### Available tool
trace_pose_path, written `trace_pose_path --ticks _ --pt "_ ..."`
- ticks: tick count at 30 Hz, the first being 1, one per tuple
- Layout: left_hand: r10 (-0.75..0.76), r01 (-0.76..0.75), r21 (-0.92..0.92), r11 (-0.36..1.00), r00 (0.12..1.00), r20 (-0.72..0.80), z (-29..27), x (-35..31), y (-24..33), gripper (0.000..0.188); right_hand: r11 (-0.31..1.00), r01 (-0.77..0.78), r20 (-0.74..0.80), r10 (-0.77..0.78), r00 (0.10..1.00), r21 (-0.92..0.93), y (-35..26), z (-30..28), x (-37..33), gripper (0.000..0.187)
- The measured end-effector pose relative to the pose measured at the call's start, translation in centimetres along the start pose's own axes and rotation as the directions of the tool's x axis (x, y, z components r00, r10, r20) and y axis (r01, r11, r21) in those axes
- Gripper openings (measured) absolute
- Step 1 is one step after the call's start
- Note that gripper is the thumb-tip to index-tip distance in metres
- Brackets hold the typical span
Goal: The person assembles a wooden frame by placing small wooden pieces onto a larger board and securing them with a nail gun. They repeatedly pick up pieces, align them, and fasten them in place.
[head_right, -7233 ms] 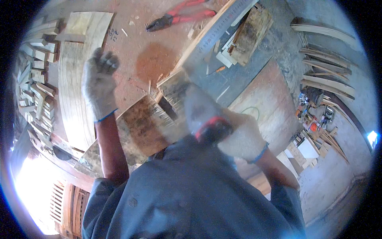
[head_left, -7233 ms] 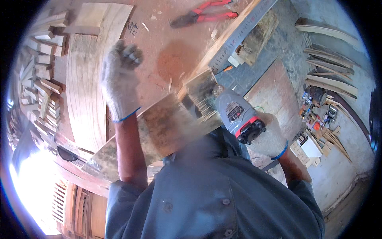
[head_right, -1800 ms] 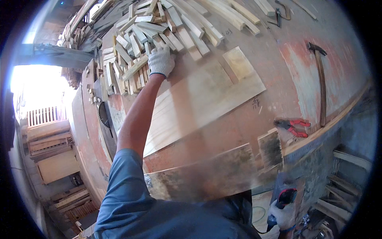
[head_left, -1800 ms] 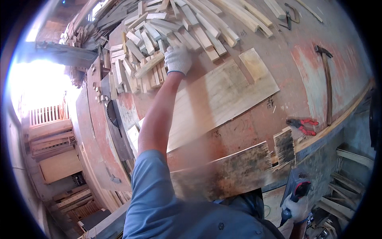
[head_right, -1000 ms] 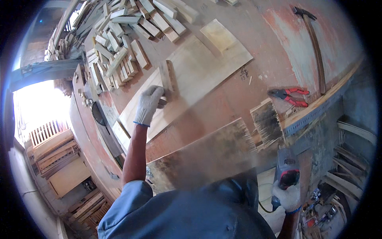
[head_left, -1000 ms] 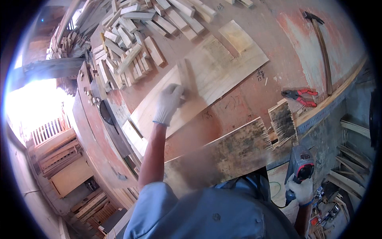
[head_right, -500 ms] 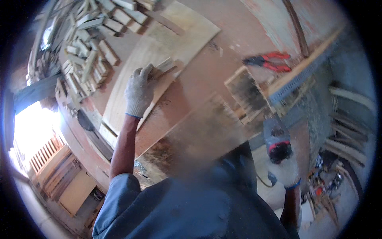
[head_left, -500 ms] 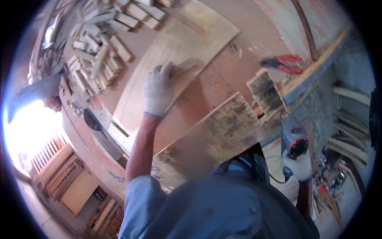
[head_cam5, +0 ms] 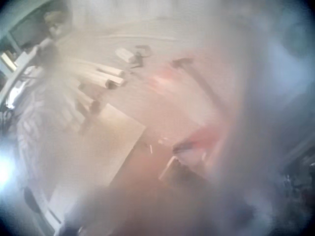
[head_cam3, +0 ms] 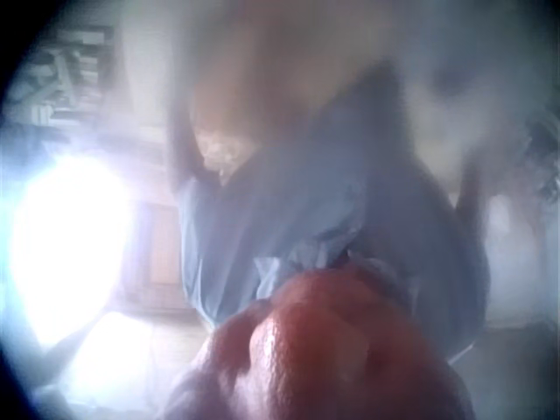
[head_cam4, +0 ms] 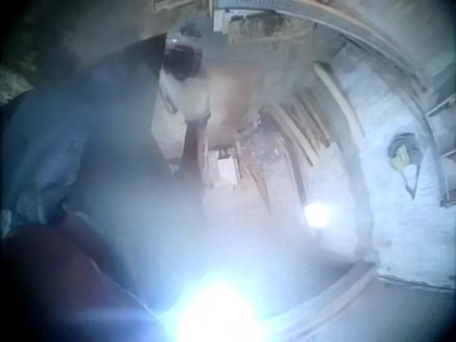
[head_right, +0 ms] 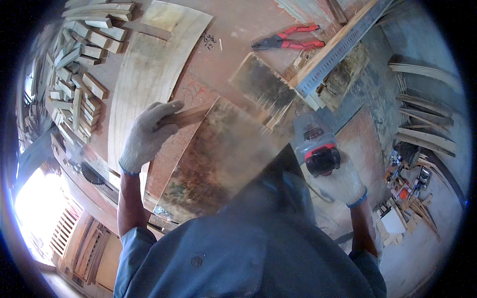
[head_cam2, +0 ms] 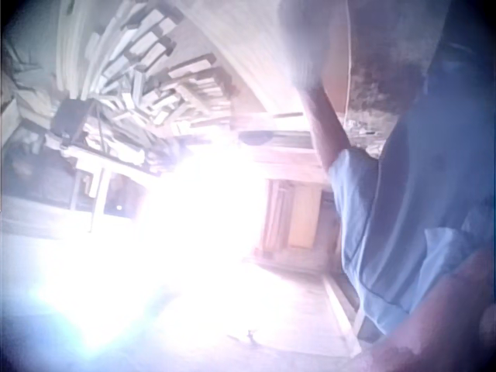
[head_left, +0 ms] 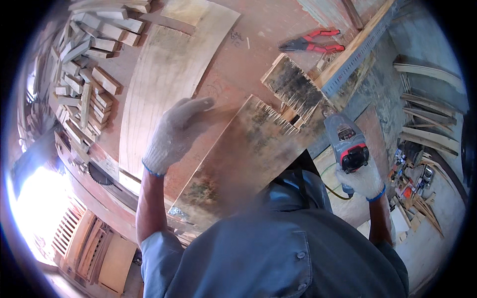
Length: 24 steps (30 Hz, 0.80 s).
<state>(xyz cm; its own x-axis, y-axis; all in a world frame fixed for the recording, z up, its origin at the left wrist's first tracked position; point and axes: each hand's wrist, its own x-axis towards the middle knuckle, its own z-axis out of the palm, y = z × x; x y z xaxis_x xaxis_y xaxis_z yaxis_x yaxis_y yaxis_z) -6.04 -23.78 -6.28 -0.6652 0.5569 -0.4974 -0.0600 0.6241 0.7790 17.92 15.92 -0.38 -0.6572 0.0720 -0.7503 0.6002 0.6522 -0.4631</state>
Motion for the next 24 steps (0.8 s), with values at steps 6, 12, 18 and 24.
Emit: trace_pose_path --ticks 6,12,18,24 --pt "-0.103 0.13 -0.468 0.874 0.991 0.083 2.2 3.0 -2.4 0.05 0.991 -0.04 -0.053 0.047 0.997 0.127 -1.0 0.2 0.1 0.04" --pt "-0.162 0.275 -0.759 0.591 0.962 0.222 5.3 2.4 -7.2 0.067 0.968 0.002 0.007 -0.003 1.0 0.249 3.0 1.5 -0.1 0.049" --pt "-0.088 0.169 -0.859 0.484 0.986 0.145 6.6 -0.6 -8.0 0.09 0.889 -0.055 -0.062 0.093 0.994 0.455 3.1 2.3 -0.5 0.046" --pt "-0.176 0.232 -0.843 0.485 0.97 0.166 7.1 -0.2 -6.3 0.087 0.82 -0.041 0.012 0.041 0.999 0.571 5.7 3.8 -0.5 0.048"
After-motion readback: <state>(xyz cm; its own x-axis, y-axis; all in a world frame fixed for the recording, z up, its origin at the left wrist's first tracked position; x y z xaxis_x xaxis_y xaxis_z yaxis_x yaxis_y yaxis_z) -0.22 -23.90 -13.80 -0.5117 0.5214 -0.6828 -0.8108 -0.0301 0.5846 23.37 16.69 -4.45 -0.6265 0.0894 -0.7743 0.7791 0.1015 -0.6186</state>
